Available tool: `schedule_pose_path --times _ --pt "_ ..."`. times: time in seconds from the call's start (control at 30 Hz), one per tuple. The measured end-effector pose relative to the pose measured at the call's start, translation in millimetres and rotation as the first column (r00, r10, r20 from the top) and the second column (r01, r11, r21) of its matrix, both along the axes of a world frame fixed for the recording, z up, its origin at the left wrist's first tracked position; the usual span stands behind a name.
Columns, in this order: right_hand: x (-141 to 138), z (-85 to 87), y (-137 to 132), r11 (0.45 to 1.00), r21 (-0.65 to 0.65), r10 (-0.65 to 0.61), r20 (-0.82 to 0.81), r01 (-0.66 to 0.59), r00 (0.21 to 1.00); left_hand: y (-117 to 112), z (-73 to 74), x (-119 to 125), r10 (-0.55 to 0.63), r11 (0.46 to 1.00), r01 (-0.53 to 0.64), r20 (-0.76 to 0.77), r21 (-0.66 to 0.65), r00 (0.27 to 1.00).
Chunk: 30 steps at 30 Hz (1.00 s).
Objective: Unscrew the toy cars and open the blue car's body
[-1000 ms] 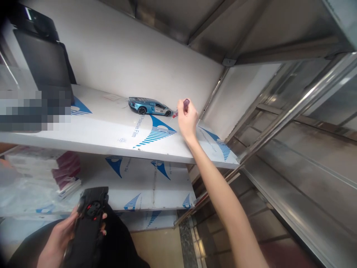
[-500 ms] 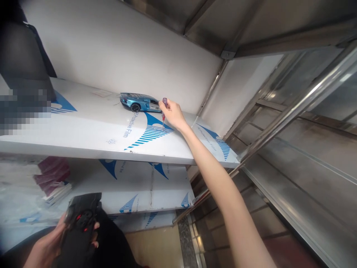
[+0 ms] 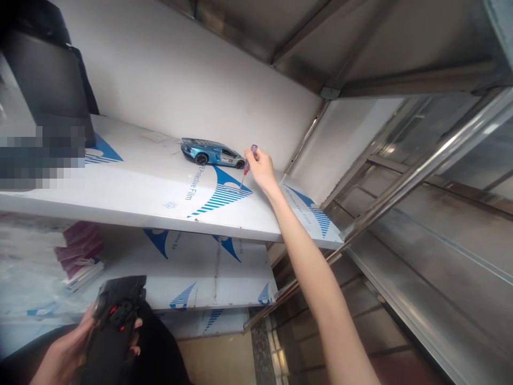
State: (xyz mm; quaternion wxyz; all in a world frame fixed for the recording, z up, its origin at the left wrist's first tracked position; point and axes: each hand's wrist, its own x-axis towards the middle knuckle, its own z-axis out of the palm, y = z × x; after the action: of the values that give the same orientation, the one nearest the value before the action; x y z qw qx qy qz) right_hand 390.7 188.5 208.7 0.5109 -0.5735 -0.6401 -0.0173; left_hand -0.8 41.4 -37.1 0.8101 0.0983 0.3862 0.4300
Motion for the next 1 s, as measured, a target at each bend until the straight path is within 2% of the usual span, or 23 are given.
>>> schedule_pose_path --times 0.07,0.17,0.23,0.33,0.43,0.53,0.63,0.73,0.83,1.0 --pt "-8.2 3.1 -7.3 0.998 0.056 0.011 -0.062 -0.007 0.998 1.5 -12.0 0.0 -0.011 0.994 0.016 -0.040 0.106 0.999" --pt "-29.1 5.0 -30.7 0.993 0.108 0.060 -0.145 -0.044 0.988 2.5 -22.6 5.0 -0.014 0.990 0.017 -0.025 0.140 1.000" --pt "-48.4 3.1 -56.2 0.989 0.123 0.104 -0.188 -0.081 0.977 0.6 -21.9 10.9 -0.001 0.989 0.001 -0.005 0.150 1.000" --pt "-82.3 -7.9 -107.5 0.984 0.134 0.146 -0.242 -0.116 0.959 -6.9 -10.2 19.2 0.031 0.985 -0.034 0.020 0.167 0.999" --pt "-115.4 -32.8 -164.2 0.988 0.102 0.140 -0.302 -0.114 0.943 -20.8 10.7 22.9 0.035 0.986 -0.044 0.056 0.160 0.998" --pt "-142.8 -72.8 -208.8 0.993 0.005 0.108 -0.429 -0.117 0.897 -41.7 38.2 23.5 -0.012 0.994 0.002 0.094 0.110 0.995" --pt "-165.7 -118.9 -232.5 0.981 -0.091 0.095 -0.551 -0.173 0.829 -62.3 64.3 26.6 0.134 0.986 -0.136 0.028 0.092 0.991" --pt "-183.2 -155.3 -241.2 0.961 -0.162 0.070 -0.643 -0.225 0.762 -72.6 78.8 30.5 0.205 0.977 -0.205 0.008 0.065 0.979" --pt "-193.0 -173.5 -245.7 0.960 -0.189 0.030 -0.666 -0.207 0.746 -73.5 81.6 31.2 0.215 0.973 -0.213 -0.011 0.089 0.977" --pt "-202.2 -177.4 -251.9 0.977 -0.161 -0.004 -0.662 -0.137 0.750 -72.9 79.8 30.1 0.254 0.965 -0.248 -0.058 0.088 0.966"
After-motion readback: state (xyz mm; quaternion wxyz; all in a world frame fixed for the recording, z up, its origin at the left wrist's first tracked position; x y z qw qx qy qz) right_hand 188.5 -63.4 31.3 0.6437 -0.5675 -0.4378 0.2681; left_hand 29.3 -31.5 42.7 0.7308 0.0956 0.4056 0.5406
